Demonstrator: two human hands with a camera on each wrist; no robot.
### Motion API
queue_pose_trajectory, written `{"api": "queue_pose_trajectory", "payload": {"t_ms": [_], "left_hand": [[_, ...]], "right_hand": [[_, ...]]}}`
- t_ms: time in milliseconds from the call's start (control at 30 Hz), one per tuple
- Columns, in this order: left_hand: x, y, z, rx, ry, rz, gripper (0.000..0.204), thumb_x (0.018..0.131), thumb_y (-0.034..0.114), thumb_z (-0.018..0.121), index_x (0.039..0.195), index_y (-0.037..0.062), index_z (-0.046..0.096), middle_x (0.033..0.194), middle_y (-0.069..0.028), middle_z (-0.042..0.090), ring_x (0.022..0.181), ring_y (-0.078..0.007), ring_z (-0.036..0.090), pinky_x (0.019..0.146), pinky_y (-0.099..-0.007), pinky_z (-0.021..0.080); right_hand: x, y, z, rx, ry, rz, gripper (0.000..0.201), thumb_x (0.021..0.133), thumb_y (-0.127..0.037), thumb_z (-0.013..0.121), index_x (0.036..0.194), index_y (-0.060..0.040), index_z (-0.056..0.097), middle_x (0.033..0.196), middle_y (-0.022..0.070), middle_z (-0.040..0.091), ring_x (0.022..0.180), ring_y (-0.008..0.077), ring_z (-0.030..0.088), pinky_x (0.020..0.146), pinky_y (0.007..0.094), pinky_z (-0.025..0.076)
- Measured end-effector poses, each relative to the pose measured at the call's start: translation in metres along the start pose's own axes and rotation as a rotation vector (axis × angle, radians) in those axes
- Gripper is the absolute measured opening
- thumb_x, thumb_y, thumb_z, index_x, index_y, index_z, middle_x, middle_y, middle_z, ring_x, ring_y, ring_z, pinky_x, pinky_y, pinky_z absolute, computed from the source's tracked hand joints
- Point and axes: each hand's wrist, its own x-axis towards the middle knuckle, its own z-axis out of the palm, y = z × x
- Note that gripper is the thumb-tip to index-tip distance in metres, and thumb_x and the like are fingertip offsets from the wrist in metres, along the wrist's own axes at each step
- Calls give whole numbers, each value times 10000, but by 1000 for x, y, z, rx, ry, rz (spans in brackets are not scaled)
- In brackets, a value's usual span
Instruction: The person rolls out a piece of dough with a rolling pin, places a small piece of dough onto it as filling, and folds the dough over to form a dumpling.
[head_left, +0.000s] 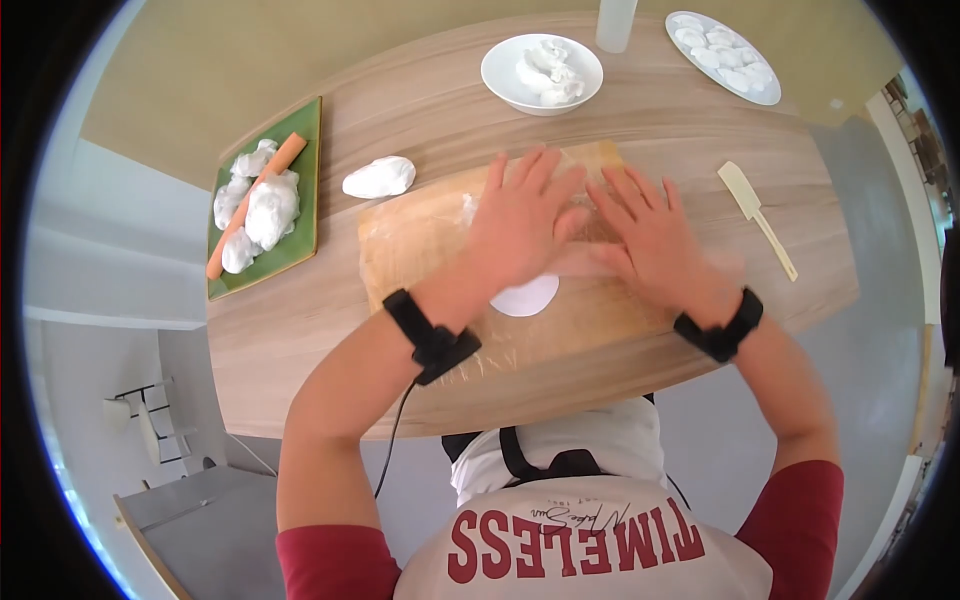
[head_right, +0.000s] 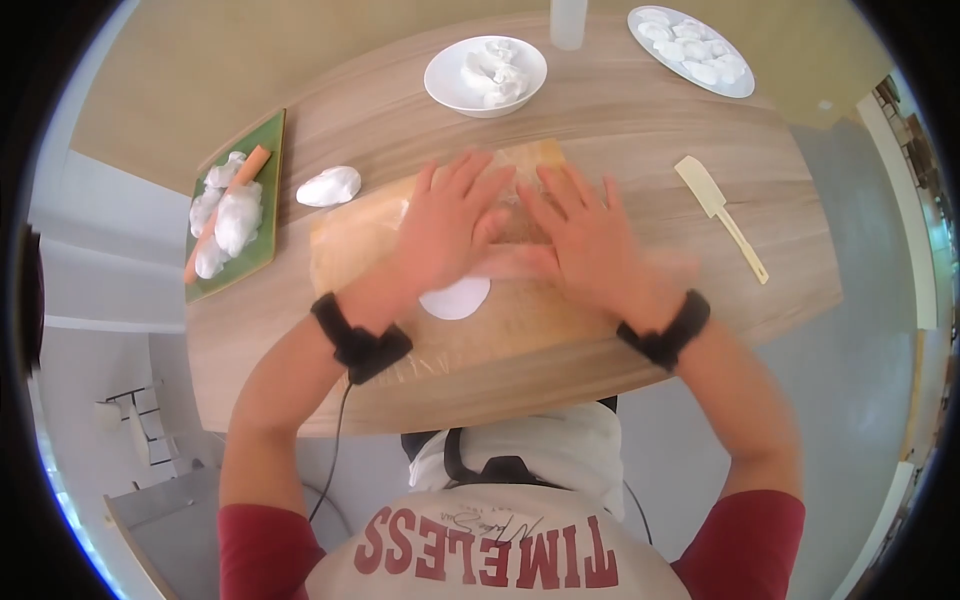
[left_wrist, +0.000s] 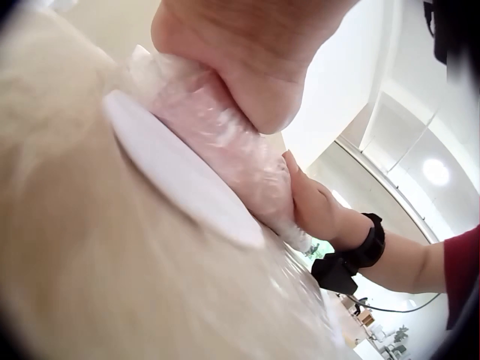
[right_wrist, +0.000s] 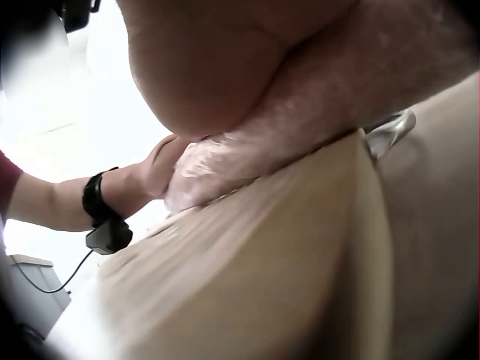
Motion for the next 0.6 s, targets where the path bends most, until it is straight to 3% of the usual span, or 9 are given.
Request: {"api": "queue_pose_trajectory", "payload": {"t_ms": [67,200,267,400,467,600], "left_hand": [[18,-17,7,-10,57,-21,467,921,371,425,1292,88,445,1356,-154,393,1309,-297,295,1061,-505,201],[19,-21,12,-10,82,-14,483,909,377,442,1291,82,443,1347,-162,400,1308,-299,299,1059,-505,205],[-1,-5,4,-53,-34,69,515,896,409,454,1296,84,442,1351,-159,398,1303,-305,303,1056,-505,216],[-50,39,-15,-12,-32,104,585,869,444,482,1331,93,409,1366,-155,382,1305,-317,294,1044,-514,235],[-66,51,-18,-75,-77,121,693,802,448,547,1375,110,351,1413,-140,325,1306,-347,284,1017,-536,264],[-83,62,-21,-78,-114,140,702,835,472,518,1392,96,315,1403,-151,334,1322,-330,263,1030,-529,247]], "right_hand": [[18,15,5,-62,1,12,562,845,-408,512,1305,-93,438,1357,163,387,1264,329,347,993,599,247],[21,17,5,-112,-10,-25,575,850,-419,508,1309,-81,430,1356,166,390,1277,332,333,1001,591,242],[1,0,-4,-70,-136,-30,618,840,-441,514,1316,-57,416,1357,167,394,1287,329,322,1013,580,228],[-41,-34,-25,15,-192,-55,662,828,-450,522,1316,-20,400,1347,174,402,1286,334,323,1017,576,221],[-54,-46,-36,65,-269,-91,702,816,-458,527,1319,9,380,1349,179,395,1290,338,317,1015,582,218],[-70,-53,-35,130,-228,-123,706,821,-458,521,1321,18,371,1348,186,388,1294,347,310,1013,590,216]]}}
